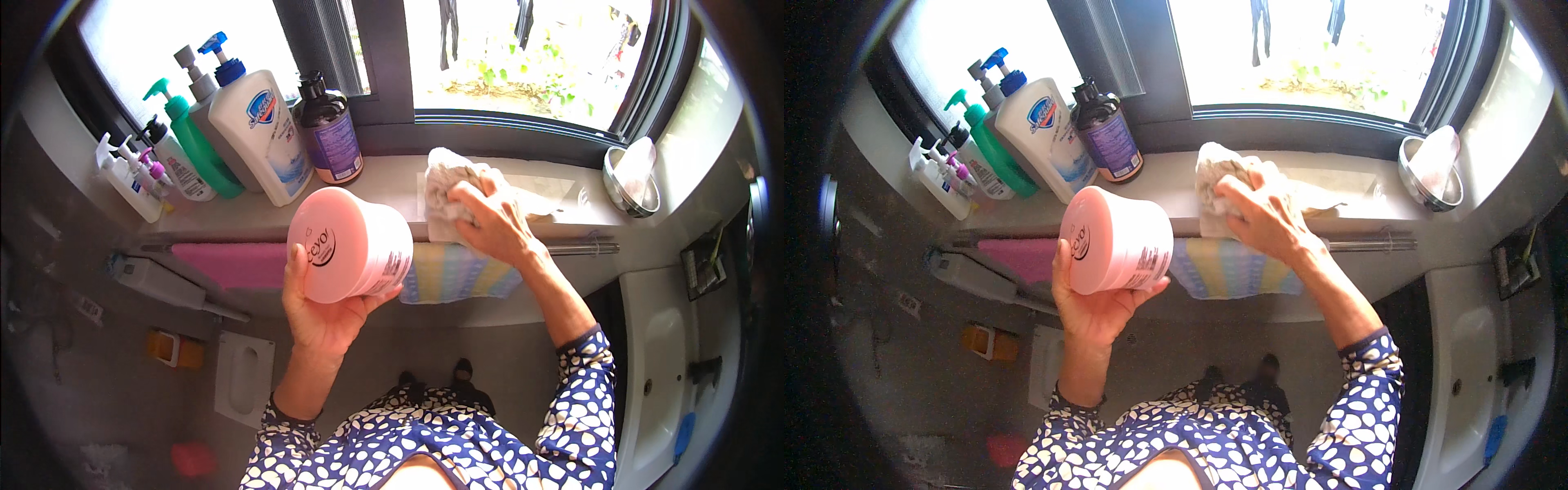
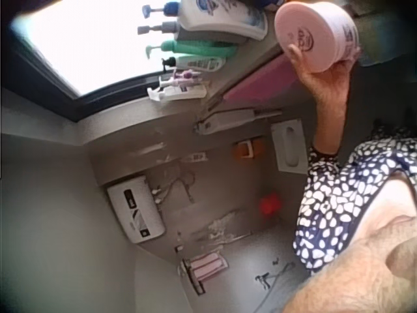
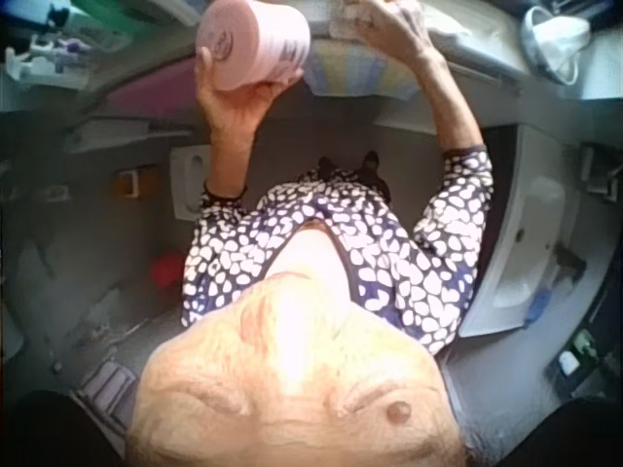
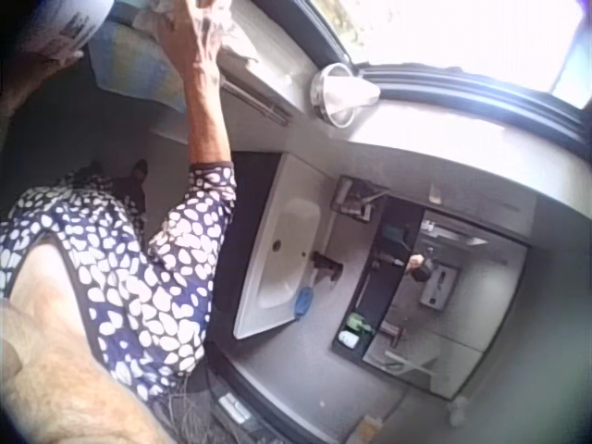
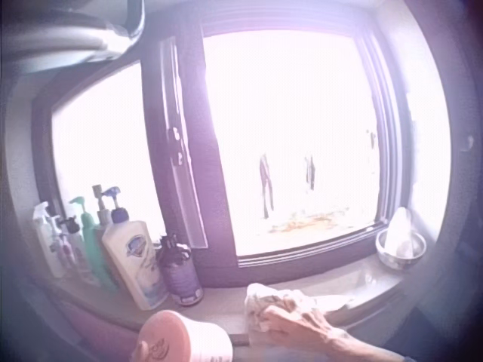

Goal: The person wipes a large glass door with a cloth, then cleans the door frame and adjacent wall. They proceed to wipe the bathroom sink and countertop, and finally clean a pink container and a metal bowl on the windowsill.

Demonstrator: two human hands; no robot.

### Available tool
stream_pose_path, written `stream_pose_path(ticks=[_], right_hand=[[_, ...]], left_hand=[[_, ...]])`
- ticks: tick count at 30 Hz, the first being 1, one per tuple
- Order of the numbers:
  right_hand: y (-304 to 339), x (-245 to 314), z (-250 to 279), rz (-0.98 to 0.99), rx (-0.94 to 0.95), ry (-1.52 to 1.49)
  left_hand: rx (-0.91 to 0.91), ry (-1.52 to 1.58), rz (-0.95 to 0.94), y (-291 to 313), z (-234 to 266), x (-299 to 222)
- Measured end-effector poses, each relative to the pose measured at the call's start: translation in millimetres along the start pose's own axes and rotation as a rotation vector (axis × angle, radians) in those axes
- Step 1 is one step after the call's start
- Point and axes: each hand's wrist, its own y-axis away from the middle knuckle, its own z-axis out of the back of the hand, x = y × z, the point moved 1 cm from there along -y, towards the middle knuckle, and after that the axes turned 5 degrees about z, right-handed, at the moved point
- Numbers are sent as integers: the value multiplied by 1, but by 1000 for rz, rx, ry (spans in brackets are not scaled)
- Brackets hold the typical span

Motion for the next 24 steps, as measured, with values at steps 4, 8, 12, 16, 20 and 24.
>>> stream_pose_path(ticks=[4,8,12,16,20,24], right_hand=[[13,63,25,51,-406,-377],[20,110,-2,218,-696,-195],[3,78,17,-29,-584,-624],[-12,47,23,-31,-161,-1056],[-15,49,19,-213,341,-1174],[9,54,-2,-364,130,-1136]], left_hand=[[-26,-19,-97,-10,-14,10],[-99,-93,-107,-13,-12,29],[-27,-83,-30,-7,-15,44],[-24,-177,15,7,4,57],[22,-211,167,27,26,60],[-51,-158,110,28,34,58]])
